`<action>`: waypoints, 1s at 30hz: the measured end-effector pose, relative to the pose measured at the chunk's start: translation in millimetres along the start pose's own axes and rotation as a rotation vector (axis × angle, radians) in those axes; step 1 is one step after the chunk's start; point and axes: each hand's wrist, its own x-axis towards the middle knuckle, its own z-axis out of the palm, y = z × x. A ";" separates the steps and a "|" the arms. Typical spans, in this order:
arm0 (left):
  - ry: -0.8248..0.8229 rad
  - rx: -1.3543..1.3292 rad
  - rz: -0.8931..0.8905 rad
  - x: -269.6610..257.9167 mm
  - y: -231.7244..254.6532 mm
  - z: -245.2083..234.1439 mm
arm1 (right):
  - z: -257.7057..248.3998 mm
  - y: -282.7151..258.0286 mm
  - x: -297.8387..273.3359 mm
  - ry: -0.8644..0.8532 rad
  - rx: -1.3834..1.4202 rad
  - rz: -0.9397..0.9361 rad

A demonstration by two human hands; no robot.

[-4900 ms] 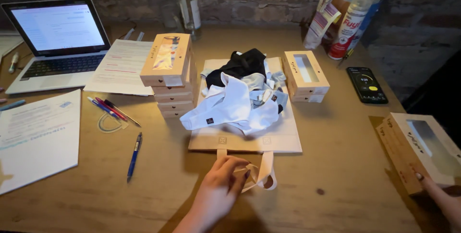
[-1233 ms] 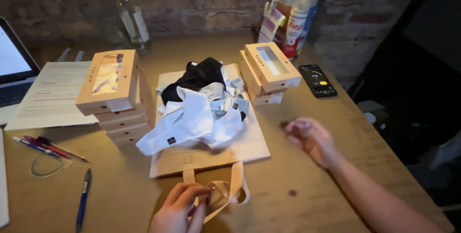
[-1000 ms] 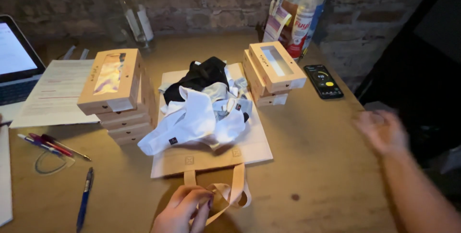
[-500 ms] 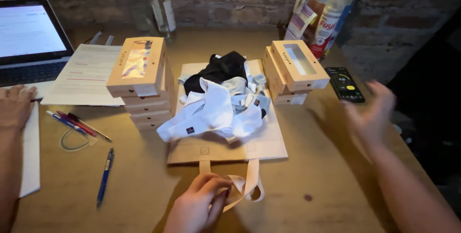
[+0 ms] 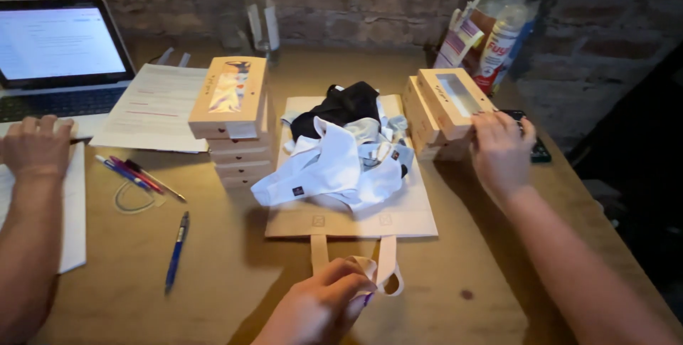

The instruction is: Assembling cardboard boxes by folding them along pre-scored lines

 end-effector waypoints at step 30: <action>0.271 -0.911 -0.795 15.9 -20.1 3.1 | -209.9 -107.8 11.2 -0.545 1.347 1.717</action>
